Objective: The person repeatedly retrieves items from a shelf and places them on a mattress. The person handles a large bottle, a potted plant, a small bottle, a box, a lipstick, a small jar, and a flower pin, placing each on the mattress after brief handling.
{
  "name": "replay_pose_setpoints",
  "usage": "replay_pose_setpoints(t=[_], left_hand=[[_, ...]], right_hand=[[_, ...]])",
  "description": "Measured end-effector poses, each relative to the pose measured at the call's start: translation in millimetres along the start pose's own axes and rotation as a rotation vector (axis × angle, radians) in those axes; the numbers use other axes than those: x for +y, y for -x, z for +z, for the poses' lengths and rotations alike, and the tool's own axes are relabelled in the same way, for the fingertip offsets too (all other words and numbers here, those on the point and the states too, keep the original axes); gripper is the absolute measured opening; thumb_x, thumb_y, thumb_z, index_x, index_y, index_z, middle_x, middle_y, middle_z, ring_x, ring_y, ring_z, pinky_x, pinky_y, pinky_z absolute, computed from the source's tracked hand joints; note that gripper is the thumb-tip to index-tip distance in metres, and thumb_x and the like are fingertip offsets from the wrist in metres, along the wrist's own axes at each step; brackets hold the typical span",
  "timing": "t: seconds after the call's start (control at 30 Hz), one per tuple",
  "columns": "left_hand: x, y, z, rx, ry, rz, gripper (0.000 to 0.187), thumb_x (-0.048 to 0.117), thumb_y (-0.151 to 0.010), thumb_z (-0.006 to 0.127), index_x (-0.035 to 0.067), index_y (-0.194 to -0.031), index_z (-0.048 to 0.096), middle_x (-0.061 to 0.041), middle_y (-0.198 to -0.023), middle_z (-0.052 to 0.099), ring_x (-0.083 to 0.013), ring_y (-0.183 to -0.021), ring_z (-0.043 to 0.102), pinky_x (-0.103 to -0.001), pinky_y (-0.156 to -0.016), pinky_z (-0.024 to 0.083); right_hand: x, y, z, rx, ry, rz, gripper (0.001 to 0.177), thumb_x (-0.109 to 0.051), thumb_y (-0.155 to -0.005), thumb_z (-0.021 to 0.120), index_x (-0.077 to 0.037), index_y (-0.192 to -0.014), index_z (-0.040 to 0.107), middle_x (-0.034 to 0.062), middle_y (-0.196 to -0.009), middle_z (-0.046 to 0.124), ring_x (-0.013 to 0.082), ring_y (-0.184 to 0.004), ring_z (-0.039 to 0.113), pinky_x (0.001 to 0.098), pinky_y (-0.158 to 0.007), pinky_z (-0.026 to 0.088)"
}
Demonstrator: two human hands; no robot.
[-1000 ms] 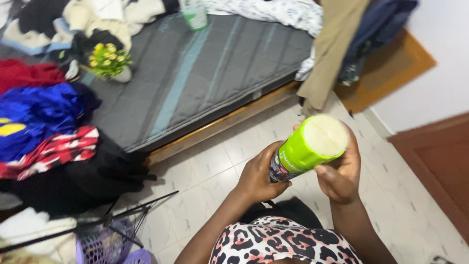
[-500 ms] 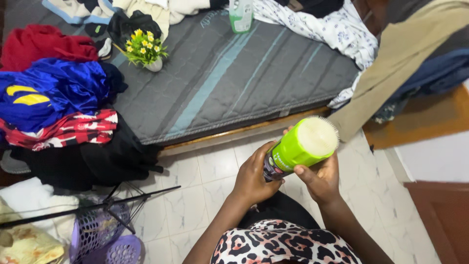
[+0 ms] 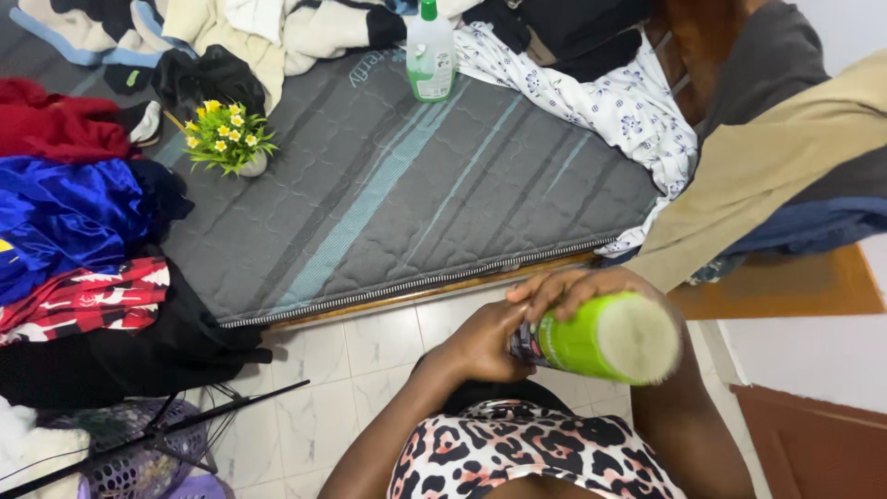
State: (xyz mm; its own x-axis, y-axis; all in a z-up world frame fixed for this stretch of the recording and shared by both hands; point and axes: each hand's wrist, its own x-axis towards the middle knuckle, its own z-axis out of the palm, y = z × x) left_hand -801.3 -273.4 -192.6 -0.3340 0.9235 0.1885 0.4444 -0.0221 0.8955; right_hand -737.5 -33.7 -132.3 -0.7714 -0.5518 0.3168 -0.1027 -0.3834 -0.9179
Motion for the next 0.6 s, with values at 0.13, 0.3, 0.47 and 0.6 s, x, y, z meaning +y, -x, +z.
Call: replay_pose_setpoints(t=[0.13, 0.3, 0.47, 0.6], left_hand=[[3, -21, -7, 0.37, -0.021, -0.094, 0.093, 0.016, -0.063, 0.088, 0.01, -0.144, 0.043, -0.023, -0.132, 0.063, -0.0449, -0.119, 0.063, -0.048, -0.097, 0.052], [-17, -60, -37, 0.495, -0.18, -0.262, 0.086, 0.015, -0.065, 0.084, 0.01, -0.142, 0.047, -0.02, -0.128, 0.067, -0.0434, -0.115, 0.067, -0.048, -0.095, 0.054], [-61, -78, -73, 0.34, 0.016, -0.105, 0.095, 0.018, -0.055, 0.087, 0.005, -0.141, 0.049, -0.022, -0.125, 0.067, -0.0419, -0.115, 0.066, -0.046, -0.097, 0.052], [-103, -91, -99, 0.132, 0.103, 0.006, 0.094, 0.023, -0.056, 0.092, 0.007, -0.138, 0.05, -0.019, -0.121, 0.067, -0.0384, -0.113, 0.067, -0.043, -0.098, 0.054]], right_hand=[[20, -45, -19, 0.369, -0.101, -0.368, 0.11, -0.039, -0.072, 0.098, -0.001, -0.155, 0.036, 0.0199, -0.149, 0.051, 0.0385, -0.143, 0.049, 0.0583, -0.122, 0.038], [13, -78, -7, 1.2, 0.341, -0.19, 0.109, -0.028, -0.067, 0.101, 0.002, -0.147, 0.034, 0.0152, -0.137, 0.056, 0.0317, -0.126, 0.062, 0.0537, -0.11, 0.049], [-16, -106, -64, 0.647, 0.231, -0.113, 0.087, -0.027, -0.069, 0.1, 0.004, -0.137, 0.055, 0.0157, -0.125, 0.068, 0.0285, -0.121, 0.067, 0.0531, -0.126, 0.041], [-27, -123, -113, 0.262, 0.114, -0.031, 0.087, -0.035, -0.068, 0.099, 0.002, -0.137, 0.061, 0.016, -0.129, 0.068, 0.0314, -0.126, 0.068, 0.0576, -0.132, 0.034]])
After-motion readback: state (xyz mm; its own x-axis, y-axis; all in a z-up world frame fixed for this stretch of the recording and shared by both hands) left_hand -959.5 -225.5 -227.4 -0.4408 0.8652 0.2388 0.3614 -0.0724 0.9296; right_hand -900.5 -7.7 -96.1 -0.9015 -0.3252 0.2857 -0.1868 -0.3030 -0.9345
